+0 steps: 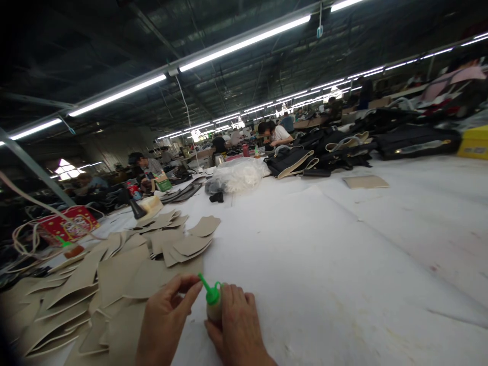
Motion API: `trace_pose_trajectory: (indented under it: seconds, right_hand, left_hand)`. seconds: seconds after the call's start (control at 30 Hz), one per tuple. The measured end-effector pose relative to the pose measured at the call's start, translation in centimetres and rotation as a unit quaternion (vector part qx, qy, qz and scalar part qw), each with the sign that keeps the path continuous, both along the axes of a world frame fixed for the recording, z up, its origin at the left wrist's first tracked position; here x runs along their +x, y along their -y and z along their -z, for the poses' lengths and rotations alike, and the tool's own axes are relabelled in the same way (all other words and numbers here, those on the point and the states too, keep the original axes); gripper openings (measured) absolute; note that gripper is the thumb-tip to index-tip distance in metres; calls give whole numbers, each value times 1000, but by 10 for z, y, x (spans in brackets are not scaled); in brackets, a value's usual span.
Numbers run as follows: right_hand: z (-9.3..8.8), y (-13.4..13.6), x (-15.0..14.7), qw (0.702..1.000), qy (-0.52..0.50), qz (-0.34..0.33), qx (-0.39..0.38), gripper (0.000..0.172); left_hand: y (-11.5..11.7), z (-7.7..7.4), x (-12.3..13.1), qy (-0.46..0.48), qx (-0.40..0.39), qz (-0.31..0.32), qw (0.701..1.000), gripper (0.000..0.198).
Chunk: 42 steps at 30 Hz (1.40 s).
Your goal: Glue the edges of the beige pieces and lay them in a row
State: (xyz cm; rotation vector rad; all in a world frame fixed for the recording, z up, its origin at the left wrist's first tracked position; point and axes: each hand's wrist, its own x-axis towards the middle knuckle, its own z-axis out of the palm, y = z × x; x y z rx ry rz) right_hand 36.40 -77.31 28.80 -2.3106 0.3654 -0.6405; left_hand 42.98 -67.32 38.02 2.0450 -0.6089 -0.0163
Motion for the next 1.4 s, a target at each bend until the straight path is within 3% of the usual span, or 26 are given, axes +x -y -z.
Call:
trace_pose_trajectory:
  seconds: [0.2, 0.33, 0.47, 0.67, 0.77, 0.87, 1.0, 1.13, 1.3, 1.4]
  right_hand:
    - [-1, 1, -1, 1000, -1, 2, -1, 44]
    - [-1, 2, -1, 1000, -7, 6, 1, 43]
    - [-1, 3, -2, 1000, -5, 6, 5, 41]
    - [-1, 4, -2, 1000, 4, 3, 22, 41]
    - [-2, 4, -2, 1000, 9, 1, 28, 41]
    - [-2, 4, -3, 999, 12, -2, 30, 43]
    - [0, 4, -4, 999, 13, -3, 29, 43]
    - [-1, 4, -7, 999, 11, -2, 31, 42]
    - [-2, 6, -8, 999, 13, -3, 31, 44]
    - [-2, 7, -8, 999, 13, -1, 31, 44]
  left_hand:
    - [3, 1, -3, 83, 14, -8, 996, 17]
    - [5, 1, 1, 94, 30, -1, 995, 17]
    - [4, -1, 10, 91, 17, -36, 995, 19]
    - [-6, -16, 23, 26, -107, -122, 986, 30]
    - [-9, -23, 28, -1, -212, -113, 971, 26]
    - [-9, -24, 29, -29, -249, -79, 965, 24]
    - [-3, -20, 22, -34, -200, -21, 979, 29]
    - [4, -23, 7, 9, -83, 46, 996, 29]
    - [14, -23, -6, 142, -6, 10, 990, 34]
    - [19, -18, -9, 192, 18, -24, 981, 21]
